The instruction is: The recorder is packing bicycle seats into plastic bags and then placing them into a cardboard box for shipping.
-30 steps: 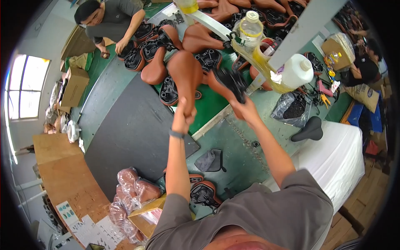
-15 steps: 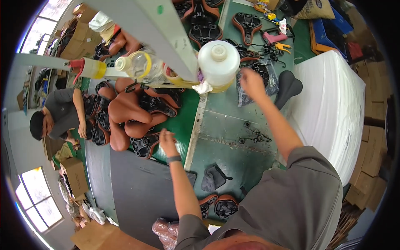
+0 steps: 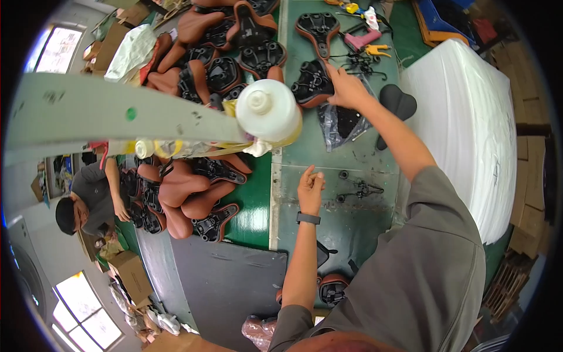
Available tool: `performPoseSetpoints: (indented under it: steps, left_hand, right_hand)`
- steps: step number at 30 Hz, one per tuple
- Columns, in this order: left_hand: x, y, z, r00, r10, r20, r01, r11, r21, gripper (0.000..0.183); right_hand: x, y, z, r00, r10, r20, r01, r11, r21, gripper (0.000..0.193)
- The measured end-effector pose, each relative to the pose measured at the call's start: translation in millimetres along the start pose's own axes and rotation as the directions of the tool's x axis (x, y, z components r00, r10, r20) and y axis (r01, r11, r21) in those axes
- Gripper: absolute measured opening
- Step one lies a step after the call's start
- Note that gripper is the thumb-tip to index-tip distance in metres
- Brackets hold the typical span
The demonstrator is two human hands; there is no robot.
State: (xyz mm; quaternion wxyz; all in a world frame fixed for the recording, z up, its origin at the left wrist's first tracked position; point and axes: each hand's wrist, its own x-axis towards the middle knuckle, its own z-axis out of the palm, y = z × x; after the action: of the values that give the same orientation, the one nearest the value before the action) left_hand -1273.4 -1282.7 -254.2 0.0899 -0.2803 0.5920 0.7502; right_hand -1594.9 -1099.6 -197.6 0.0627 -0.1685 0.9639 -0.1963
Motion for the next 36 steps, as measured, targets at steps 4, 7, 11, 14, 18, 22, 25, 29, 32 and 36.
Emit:
performPoseSetpoints:
  steps: [4,7,11,14,18,22,25,29,32,36]
  left_hand:
    - [-24.1,21.6,68.8,0.970,-0.194,0.147,0.243,0.789,-0.565,0.062]
    - [-29.2,14.2,91.5,0.997,-0.030,0.075,0.069,0.795,-0.603,0.055]
    - [-69.7,-22.6,44.1,0.944,-0.226,-0.240,0.058,0.831,-0.553,0.034]
    - [-130.0,-32.0,-9.5,0.950,-0.312,0.019,0.231,0.661,-0.714,0.043]
    - [-200.4,-22.2,-34.6,0.954,-0.294,-0.056,0.161,0.661,-0.733,0.043]
    - [-220.5,-13.9,-39.4,0.973,-0.201,-0.115,0.064,0.713,-0.698,0.046]
    - [-277.5,-19.2,-85.3,0.854,-0.173,-0.490,-0.150,0.821,-0.551,0.053]
    - [-286.6,-15.2,-81.7,0.872,-0.129,-0.473,-0.160,0.837,-0.524,0.058]
    - [-293.2,-2.8,-83.5,0.865,-0.120,-0.487,-0.188,0.823,-0.537,0.058]
    - [-273.6,13.3,-93.8,0.882,-0.060,-0.468,-0.249,0.783,-0.570,0.061]
  right_hand:
    - [-165.6,-36.5,-23.9,0.971,0.200,-0.132,-0.149,0.935,0.321,0.115]
    - [-264.9,-63.8,-6.3,0.999,0.012,-0.049,0.014,0.865,0.501,0.088]
    - [-214.2,-16.7,39.6,0.966,0.020,0.257,-0.226,0.546,0.807,0.059]
    - [-84.5,-33.2,105.3,0.944,0.206,0.256,-0.319,0.388,0.865,0.078]
    - [58.1,-52.9,180.8,0.957,0.184,0.226,-0.291,0.540,0.790,0.125]
    - [106.6,23.5,178.2,0.976,0.125,0.179,-0.213,0.375,0.902,0.086]
    - [51.3,-96.6,171.7,0.981,0.188,-0.039,-0.129,0.795,0.593,0.063]
    - [88.2,-58.7,-14.9,0.967,0.110,-0.228,0.048,0.805,0.591,0.095]
    - [128.6,-120.9,-103.5,0.999,0.015,-0.042,0.033,0.384,0.923,0.075]
    - [218.3,-151.3,-73.8,0.998,-0.058,0.024,-0.005,0.319,0.948,0.064]
